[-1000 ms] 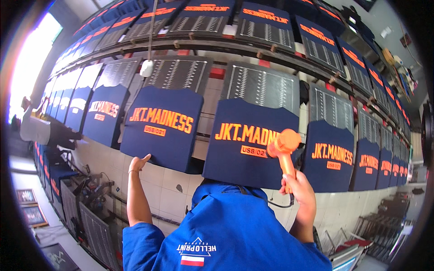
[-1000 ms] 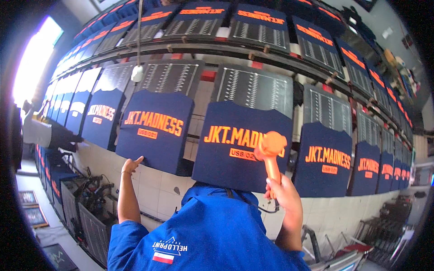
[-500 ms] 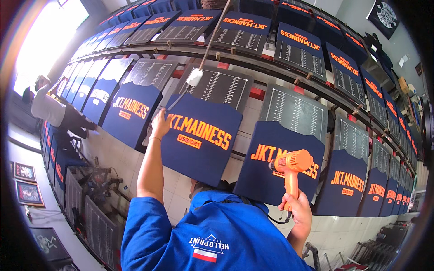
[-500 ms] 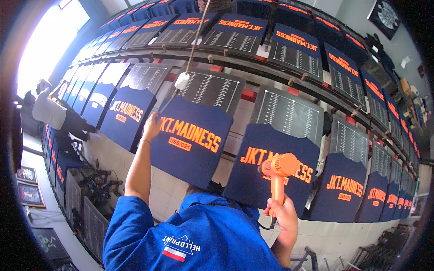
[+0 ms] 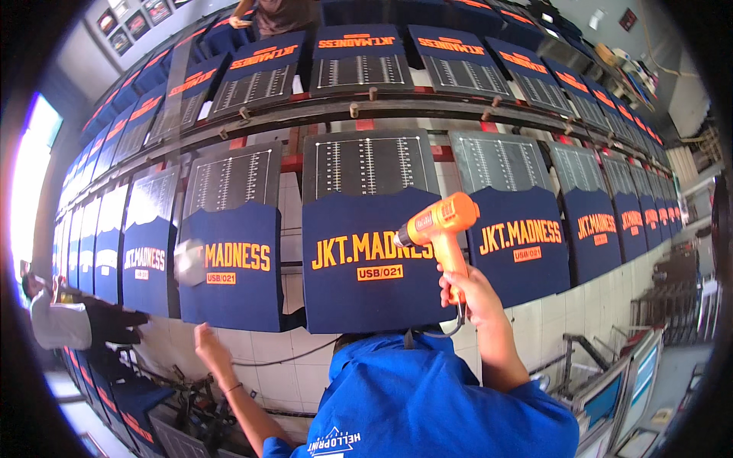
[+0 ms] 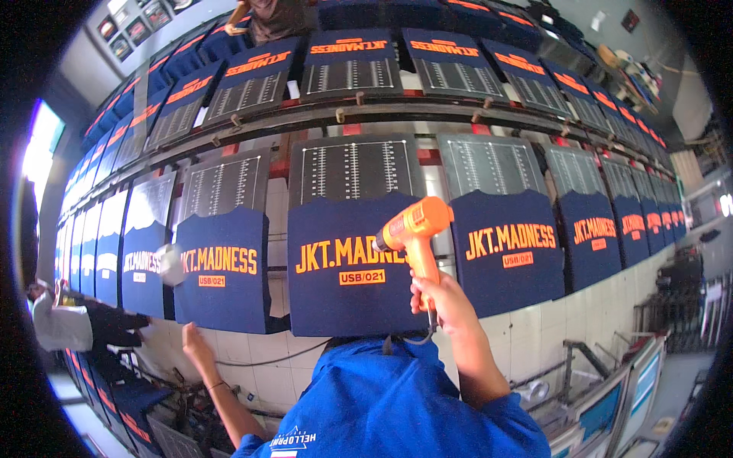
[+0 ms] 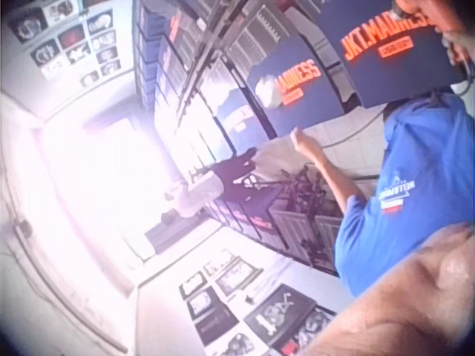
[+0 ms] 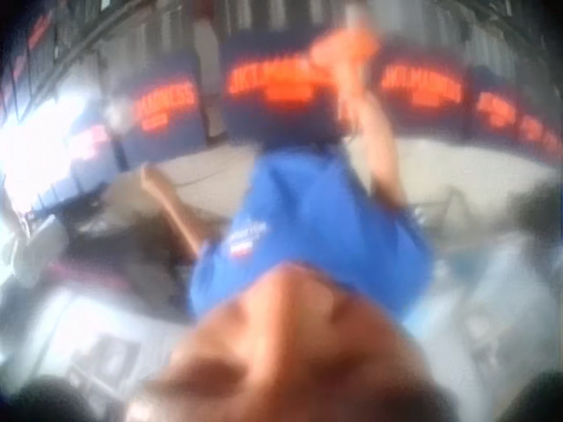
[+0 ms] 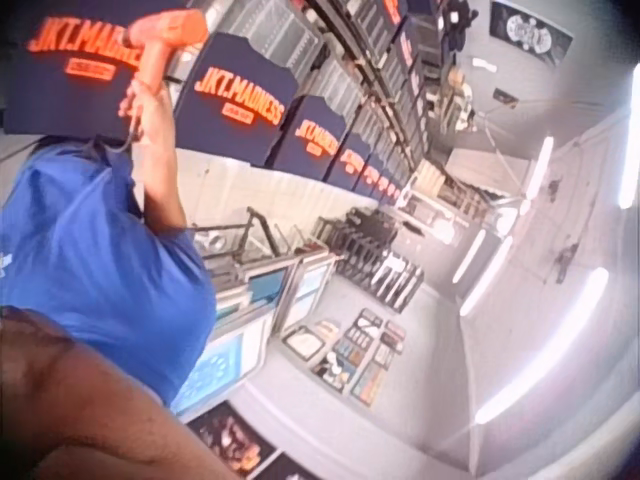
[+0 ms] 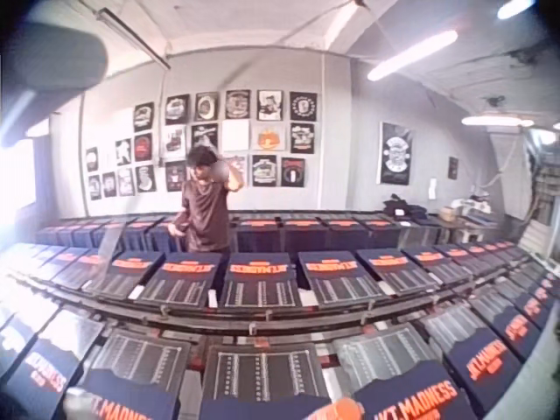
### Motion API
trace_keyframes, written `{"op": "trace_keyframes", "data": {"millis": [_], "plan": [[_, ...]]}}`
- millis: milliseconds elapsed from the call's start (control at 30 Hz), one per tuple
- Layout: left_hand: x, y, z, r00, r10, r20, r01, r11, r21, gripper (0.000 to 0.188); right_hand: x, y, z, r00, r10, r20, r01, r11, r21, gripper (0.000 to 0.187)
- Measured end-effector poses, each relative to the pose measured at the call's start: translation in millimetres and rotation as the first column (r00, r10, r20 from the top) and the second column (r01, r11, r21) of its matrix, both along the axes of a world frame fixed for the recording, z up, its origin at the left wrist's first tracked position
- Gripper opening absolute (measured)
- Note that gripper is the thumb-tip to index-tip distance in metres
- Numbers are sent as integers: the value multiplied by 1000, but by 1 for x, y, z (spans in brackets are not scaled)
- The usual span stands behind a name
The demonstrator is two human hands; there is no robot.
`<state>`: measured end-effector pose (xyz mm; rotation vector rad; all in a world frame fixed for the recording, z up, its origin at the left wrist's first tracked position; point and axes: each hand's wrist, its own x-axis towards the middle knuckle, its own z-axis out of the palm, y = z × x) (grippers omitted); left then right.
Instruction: The person uses a heat gun to dry ink on navy blue t-shirts mounted on a large circular screen printing carousel, occasionally smoothing the fabric by hand.
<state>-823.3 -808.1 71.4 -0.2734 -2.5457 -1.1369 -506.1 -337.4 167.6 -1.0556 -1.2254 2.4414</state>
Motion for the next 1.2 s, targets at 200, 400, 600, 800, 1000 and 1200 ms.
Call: {"op": "trace_keyframes", "data": {"millis": [200,400,600,800,1000,1200], "plan": [[-94,-123,63,935,217,-281,-304,898,-318,37,-12,7,21,997,-36,63,32,997,75,24],[-169,-176,52,880,349,-323,-463,781,-419,51,11,31,14,968,18,251,-85,962,260,24],[-215,-261,-9,867,498,-29,-439,732,-521,53,12,32,-6,972,-38,230,-16,974,227,20],[-202,-187,-68,809,493,321,-451,870,-199,46,11,31,-15,977,-90,195,41,970,241,17],[-189,-160,-76,845,522,114,-349,702,-621,52,8,32,-26,977,-74,199,27,973,229,17],[-175,-116,-56,770,628,117,-464,675,-573,49,1,35,-24,973,-46,228,-8,973,229,19]]}}
